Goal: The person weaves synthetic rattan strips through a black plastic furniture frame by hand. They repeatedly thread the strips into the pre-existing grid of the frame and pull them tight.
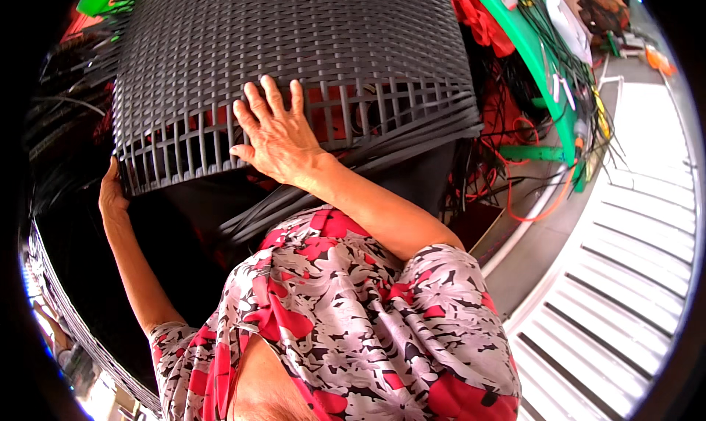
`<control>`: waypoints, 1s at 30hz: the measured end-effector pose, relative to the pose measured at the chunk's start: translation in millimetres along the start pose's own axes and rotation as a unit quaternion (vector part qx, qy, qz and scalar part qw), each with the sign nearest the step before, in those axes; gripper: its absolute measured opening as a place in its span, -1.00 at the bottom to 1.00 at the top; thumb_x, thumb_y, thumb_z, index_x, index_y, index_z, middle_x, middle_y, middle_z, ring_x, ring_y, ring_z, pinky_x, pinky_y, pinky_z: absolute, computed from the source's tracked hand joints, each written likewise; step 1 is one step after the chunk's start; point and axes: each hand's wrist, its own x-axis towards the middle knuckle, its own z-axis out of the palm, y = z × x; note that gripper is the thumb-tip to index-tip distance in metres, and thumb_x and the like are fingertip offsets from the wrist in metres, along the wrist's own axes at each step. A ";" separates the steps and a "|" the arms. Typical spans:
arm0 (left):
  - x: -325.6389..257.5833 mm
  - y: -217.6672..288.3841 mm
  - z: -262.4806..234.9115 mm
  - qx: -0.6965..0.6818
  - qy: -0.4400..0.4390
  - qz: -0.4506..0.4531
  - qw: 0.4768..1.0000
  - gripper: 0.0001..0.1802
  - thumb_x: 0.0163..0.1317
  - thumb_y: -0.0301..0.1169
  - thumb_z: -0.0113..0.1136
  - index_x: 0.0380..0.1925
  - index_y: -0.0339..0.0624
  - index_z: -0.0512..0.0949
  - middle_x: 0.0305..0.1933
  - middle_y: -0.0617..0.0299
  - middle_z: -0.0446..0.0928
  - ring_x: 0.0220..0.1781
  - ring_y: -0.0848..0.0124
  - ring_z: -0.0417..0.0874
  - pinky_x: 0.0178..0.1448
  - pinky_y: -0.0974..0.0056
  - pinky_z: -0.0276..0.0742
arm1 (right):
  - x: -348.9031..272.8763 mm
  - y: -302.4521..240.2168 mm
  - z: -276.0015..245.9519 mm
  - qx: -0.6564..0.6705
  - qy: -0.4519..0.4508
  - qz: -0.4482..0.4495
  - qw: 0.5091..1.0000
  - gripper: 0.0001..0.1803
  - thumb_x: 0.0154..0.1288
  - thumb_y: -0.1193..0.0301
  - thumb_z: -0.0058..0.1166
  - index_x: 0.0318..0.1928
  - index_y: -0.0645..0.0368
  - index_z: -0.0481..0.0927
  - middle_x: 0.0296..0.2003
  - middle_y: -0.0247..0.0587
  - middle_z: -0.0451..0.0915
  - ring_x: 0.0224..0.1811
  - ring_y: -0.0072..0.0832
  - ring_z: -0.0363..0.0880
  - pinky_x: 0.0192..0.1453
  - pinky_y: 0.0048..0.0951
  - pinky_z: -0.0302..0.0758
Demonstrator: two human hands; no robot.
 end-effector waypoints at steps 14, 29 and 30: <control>27.0 15.0 -8.0 -0.025 0.037 0.063 0.997 -0.75 0.27 -0.26 0.19 -0.22 -0.24 0.58 -0.20 0.13 0.64 -0.20 0.23 0.66 -0.01 0.16 0.60 | -14.2 48.4 -59.4 -0.019 0.071 -0.004 0.997 -0.28 -0.07 0.27 0.36 0.18 0.05 0.41 0.22 -0.13 0.34 0.29 -0.16 0.21 0.18 0.06 0.19; 26.6 8.6 -16.2 -0.065 0.159 0.115 0.978 -0.85 0.21 -0.36 0.28 -0.35 -0.21 0.59 -0.35 0.24 0.59 -0.31 0.33 0.60 -0.09 0.28 0.55 | -7.3 121.9 -57.8 0.024 0.029 -0.007 0.999 -0.56 -0.11 0.35 0.31 -0.12 0.06 0.59 0.01 -0.43 0.55 0.10 -0.41 0.41 0.02 -0.27 0.38; 29.9 6.5 -31.4 -0.080 0.149 0.135 0.976 -0.87 0.21 -0.38 0.28 -0.35 -0.21 0.59 -0.35 0.23 0.59 -0.30 0.33 0.60 -0.08 0.27 0.55 | -4.2 118.3 -58.9 0.040 0.019 -0.001 0.999 -0.53 -0.14 0.42 0.31 -0.09 0.14 0.59 0.02 -0.30 0.56 0.11 -0.28 0.43 0.18 -0.24 0.40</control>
